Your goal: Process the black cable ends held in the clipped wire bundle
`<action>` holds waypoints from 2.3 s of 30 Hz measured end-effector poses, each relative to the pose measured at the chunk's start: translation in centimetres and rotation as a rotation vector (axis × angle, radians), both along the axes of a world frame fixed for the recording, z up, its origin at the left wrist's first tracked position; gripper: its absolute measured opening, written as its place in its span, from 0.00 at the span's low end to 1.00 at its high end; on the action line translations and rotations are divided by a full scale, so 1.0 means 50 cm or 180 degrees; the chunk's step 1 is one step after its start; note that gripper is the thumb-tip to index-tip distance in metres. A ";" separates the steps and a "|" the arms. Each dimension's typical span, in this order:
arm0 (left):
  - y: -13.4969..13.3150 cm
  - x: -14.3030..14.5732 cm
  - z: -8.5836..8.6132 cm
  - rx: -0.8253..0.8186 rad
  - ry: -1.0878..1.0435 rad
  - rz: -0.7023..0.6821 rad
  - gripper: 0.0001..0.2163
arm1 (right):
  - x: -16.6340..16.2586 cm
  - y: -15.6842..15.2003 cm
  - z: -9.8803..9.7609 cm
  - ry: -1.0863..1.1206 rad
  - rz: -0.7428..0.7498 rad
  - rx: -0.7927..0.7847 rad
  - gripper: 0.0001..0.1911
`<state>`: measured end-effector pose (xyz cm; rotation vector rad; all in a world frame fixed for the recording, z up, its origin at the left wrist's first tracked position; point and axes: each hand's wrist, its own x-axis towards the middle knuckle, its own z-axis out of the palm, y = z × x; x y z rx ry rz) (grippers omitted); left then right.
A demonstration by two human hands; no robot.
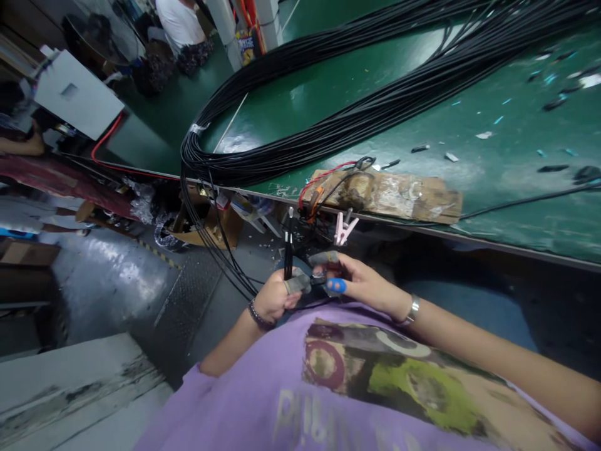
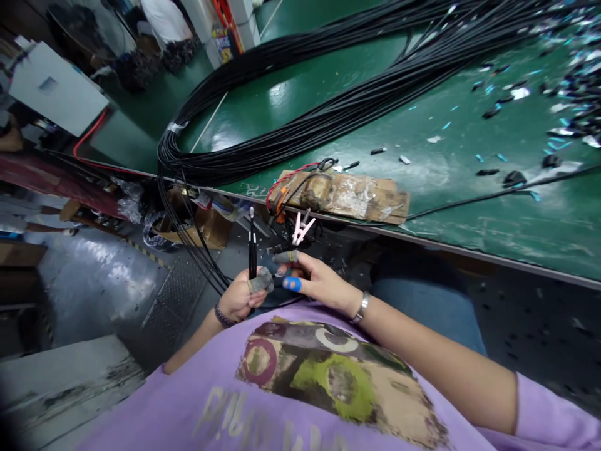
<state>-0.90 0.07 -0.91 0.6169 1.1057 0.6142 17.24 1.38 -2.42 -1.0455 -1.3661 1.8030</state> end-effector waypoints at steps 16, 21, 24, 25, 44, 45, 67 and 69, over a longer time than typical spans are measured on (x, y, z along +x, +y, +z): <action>0.002 -0.003 0.006 -0.0090 -0.0154 -0.0606 0.19 | -0.001 0.019 0.014 0.0329 0.0481 -0.0992 0.16; 0.005 0.004 0.016 0.0892 0.0426 -0.0986 0.22 | 0.000 0.030 0.012 0.0108 0.0833 -0.1316 0.08; 0.008 0.001 0.017 0.1154 0.0588 -0.1012 0.22 | 0.005 0.034 0.012 -0.0117 0.0154 -0.1255 0.09; 0.008 -0.001 0.016 0.1210 0.0651 -0.0977 0.22 | 0.009 0.034 0.011 -0.0170 -0.0019 -0.1285 0.11; 0.018 -0.012 -0.005 0.1126 0.0464 -0.0898 0.23 | -0.021 0.015 0.030 -0.0263 -0.0034 -0.1285 0.18; 0.018 -0.015 -0.007 0.1087 0.0425 -0.0877 0.23 | -0.018 0.017 0.026 -0.0238 -0.0189 -0.1319 0.19; 0.021 -0.002 -0.026 0.0373 -0.0121 -0.0525 0.26 | 0.011 0.023 0.014 0.0009 0.0680 0.0861 0.14; 0.024 0.000 -0.030 0.0438 -0.0081 -0.0586 0.25 | 0.012 0.029 0.010 0.0230 0.0937 0.0318 0.17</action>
